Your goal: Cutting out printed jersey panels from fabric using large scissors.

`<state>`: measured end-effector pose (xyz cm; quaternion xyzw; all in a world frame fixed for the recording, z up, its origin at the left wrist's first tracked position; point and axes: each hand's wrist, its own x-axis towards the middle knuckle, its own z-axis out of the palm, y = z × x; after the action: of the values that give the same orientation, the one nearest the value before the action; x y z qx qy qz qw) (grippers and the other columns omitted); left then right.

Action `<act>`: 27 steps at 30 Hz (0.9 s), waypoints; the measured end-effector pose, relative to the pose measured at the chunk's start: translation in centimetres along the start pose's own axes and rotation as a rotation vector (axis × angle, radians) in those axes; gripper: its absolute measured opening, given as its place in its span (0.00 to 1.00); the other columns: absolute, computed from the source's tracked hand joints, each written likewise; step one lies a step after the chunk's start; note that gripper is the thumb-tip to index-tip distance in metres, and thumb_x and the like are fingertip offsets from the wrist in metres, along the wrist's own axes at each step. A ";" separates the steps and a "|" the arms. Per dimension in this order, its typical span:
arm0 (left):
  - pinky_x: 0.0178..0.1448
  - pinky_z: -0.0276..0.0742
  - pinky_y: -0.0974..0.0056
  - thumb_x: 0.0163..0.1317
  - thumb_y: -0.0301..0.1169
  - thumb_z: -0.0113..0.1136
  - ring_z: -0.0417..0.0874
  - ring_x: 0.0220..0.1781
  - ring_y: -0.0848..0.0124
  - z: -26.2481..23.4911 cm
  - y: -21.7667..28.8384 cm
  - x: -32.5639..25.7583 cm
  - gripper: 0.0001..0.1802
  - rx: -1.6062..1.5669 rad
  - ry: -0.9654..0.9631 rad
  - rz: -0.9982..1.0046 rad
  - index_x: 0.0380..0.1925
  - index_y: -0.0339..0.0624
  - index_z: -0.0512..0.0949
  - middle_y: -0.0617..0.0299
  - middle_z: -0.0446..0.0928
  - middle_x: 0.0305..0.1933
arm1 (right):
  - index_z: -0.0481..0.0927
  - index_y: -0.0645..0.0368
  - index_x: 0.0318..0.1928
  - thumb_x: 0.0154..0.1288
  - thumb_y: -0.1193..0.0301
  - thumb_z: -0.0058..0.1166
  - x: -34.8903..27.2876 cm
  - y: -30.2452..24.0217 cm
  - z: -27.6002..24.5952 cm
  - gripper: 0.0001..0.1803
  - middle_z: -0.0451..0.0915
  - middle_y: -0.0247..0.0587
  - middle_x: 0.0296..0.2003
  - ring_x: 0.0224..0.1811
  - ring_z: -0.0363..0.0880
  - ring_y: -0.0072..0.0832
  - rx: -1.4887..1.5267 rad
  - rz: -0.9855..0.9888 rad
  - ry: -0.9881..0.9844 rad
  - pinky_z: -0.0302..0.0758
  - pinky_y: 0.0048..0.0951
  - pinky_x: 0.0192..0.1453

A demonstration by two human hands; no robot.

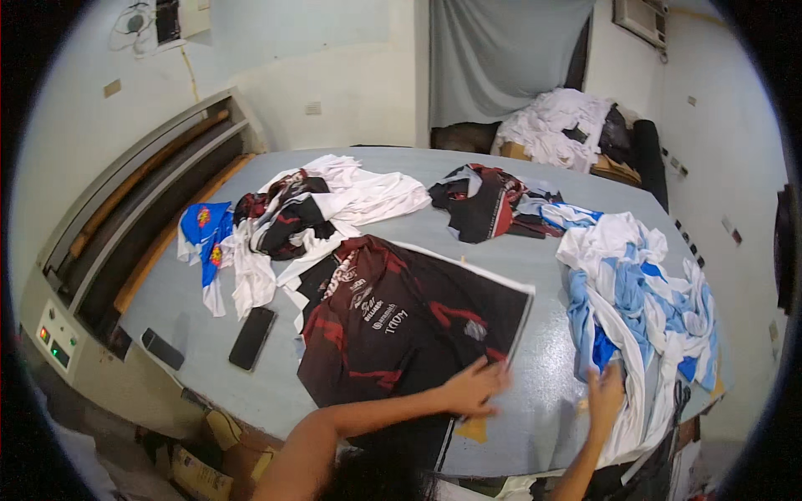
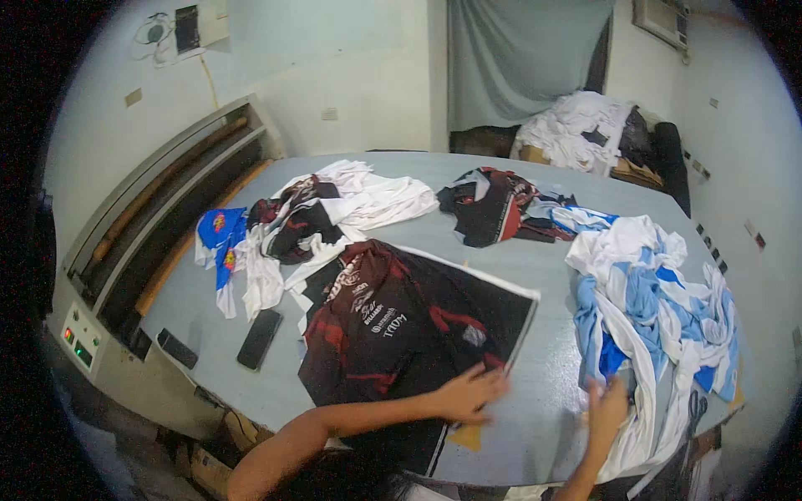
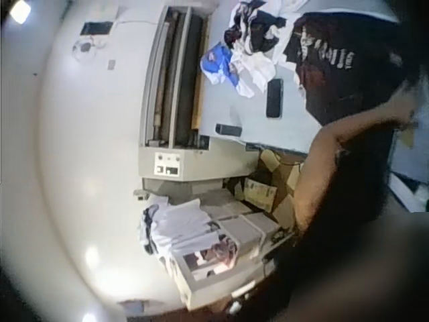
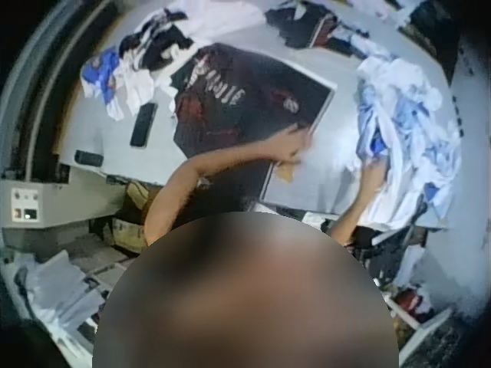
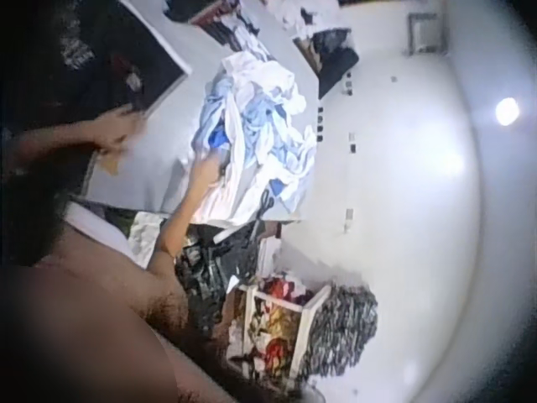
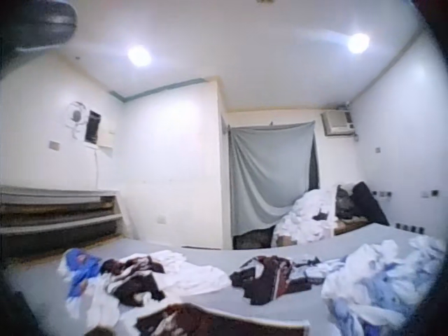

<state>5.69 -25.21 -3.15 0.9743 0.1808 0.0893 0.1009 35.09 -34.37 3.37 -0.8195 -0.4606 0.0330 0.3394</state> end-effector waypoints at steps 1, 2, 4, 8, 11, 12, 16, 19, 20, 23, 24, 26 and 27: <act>0.71 0.41 0.42 0.59 0.58 0.43 0.45 0.74 0.56 -0.5 2.0 -0.4 0.43 -0.005 -0.207 0.154 0.67 0.43 0.50 0.49 0.45 0.72 | 0.72 0.60 0.48 0.54 0.58 0.58 -0.5 -1.6 1.6 0.25 0.73 0.51 0.47 0.53 0.71 0.45 0.073 -0.196 0.013 0.66 0.39 0.58; 0.70 0.40 0.41 0.59 0.58 0.44 0.44 0.74 0.56 -1.0 3.9 -1.6 0.44 -0.063 -0.163 0.254 0.68 0.45 0.48 0.50 0.43 0.73 | 0.70 0.59 0.52 0.54 0.57 0.59 -0.8 -3.1 3.5 0.28 0.70 0.51 0.52 0.58 0.67 0.44 0.182 -0.462 0.066 0.62 0.39 0.63; 0.70 0.39 0.40 0.58 0.59 0.45 0.44 0.74 0.56 -2.1 6.2 -4.8 0.45 -0.127 -0.119 0.362 0.69 0.46 0.46 0.50 0.41 0.73 | 0.63 0.60 0.62 0.52 0.58 0.60 -1.7 -4.6 5.4 0.38 0.62 0.52 0.61 0.64 0.57 0.48 -0.035 -0.785 -0.190 0.51 0.43 0.68; 0.68 0.35 0.36 0.58 0.59 0.46 0.43 0.74 0.57 -2.6 7.5 -12.0 0.46 0.046 -0.358 -0.100 0.69 0.48 0.44 0.53 0.40 0.74 | 0.69 0.60 0.56 0.53 0.59 0.60 -2.4 -4.6 7.0 0.32 0.66 0.52 0.57 0.61 0.61 0.48 -0.175 -0.906 -0.298 0.55 0.43 0.66; 0.67 0.36 0.34 0.59 0.57 0.46 0.44 0.74 0.59 -1.0 7.0 -16.4 0.41 0.021 -0.033 -0.109 0.67 0.49 0.51 0.56 0.45 0.73 | 0.73 0.62 0.47 0.59 0.64 0.55 -2.1 -3.6 6.5 0.19 0.70 0.52 0.51 0.57 0.65 0.48 0.088 -0.726 -0.407 0.59 0.42 0.63; 0.66 0.37 0.33 0.60 0.55 0.45 0.45 0.74 0.61 -0.6 6.2 -17.2 0.37 0.064 0.325 0.082 0.66 0.49 0.56 0.58 0.48 0.73 | 0.73 0.64 0.44 0.61 0.67 0.51 -2.1 -3.3 6.2 0.14 0.72 0.52 0.48 0.56 0.66 0.47 0.065 -0.661 -0.421 0.61 0.41 0.61; 0.65 0.59 0.54 0.61 0.29 0.49 0.66 0.65 0.61 -2.3 1.7 -17.2 0.13 -0.276 -0.558 -0.013 0.45 0.43 0.76 0.57 0.66 0.63 | 0.71 0.67 0.39 0.64 0.71 0.45 -3.9 -2.7 5.9 0.10 0.74 0.51 0.43 0.50 0.70 0.43 0.300 -0.584 -0.211 0.64 0.35 0.56; 0.56 0.67 0.69 0.57 0.17 0.45 0.75 0.49 0.69 -8.2 1.8 -18.5 0.11 -0.869 0.412 -0.613 0.37 0.38 0.76 0.61 0.74 0.49 | 0.71 0.63 0.41 0.64 0.72 0.46 -4.1 -2.5 3.7 0.08 0.73 0.44 0.41 0.45 0.69 0.33 0.708 -0.286 -0.154 0.62 0.28 0.52; 0.49 0.71 0.72 0.56 0.15 0.44 0.77 0.41 0.73 -10.5 1.7 -17.9 0.12 -0.811 0.591 -0.641 0.37 0.36 0.74 0.63 0.77 0.41 | 0.71 0.61 0.43 0.63 0.72 0.47 -4.1 -2.2 2.0 0.09 0.72 0.39 0.41 0.46 0.68 0.27 0.893 -0.108 -0.058 0.62 0.25 0.53; 0.49 0.69 0.69 0.60 0.16 0.40 0.74 0.40 0.73 -16.8 3.2 -17.8 0.11 -0.766 1.013 -0.441 0.37 0.35 0.72 0.61 0.73 0.37 | 0.72 0.59 0.43 0.61 0.71 0.49 -4.0 -1.0 -6.4 0.10 0.72 0.37 0.39 0.41 0.69 0.27 0.902 -0.451 -0.327 0.64 0.25 0.50; 0.50 0.68 0.68 0.61 0.17 0.40 0.73 0.40 0.72 -18.5 3.8 -18.1 0.10 -0.793 1.207 -0.304 0.38 0.35 0.71 0.59 0.72 0.37 | 0.73 0.59 0.41 0.61 0.70 0.50 -3.8 -0.8 -9.2 0.09 0.73 0.37 0.38 0.40 0.71 0.27 0.849 -0.538 -0.449 0.65 0.26 0.49; 0.41 0.72 0.67 0.68 0.29 0.40 0.74 0.32 0.69 -22.2 4.8 -21.3 0.09 -0.897 1.304 -0.212 0.43 0.38 0.68 0.57 0.73 0.30 | 0.75 0.59 0.38 0.60 0.69 0.52 -3.3 -0.7 -14.5 0.08 0.75 0.39 0.37 0.39 0.73 0.27 0.717 -0.637 -0.753 0.68 0.26 0.46; 0.32 0.71 0.66 0.68 0.31 0.43 0.73 0.25 0.69 -24.4 3.8 -22.8 0.11 -1.064 1.178 0.004 0.46 0.38 0.66 0.58 0.71 0.24 | 0.76 0.58 0.37 0.60 0.69 0.53 -3.0 -0.9 -16.4 0.07 0.76 0.39 0.36 0.38 0.75 0.27 0.640 -0.656 -0.906 0.69 0.26 0.45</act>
<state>-19.12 -33.14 18.09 0.5879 0.1357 0.6647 0.4407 38.73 -44.96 15.71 -0.3989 -0.7525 0.4061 0.3312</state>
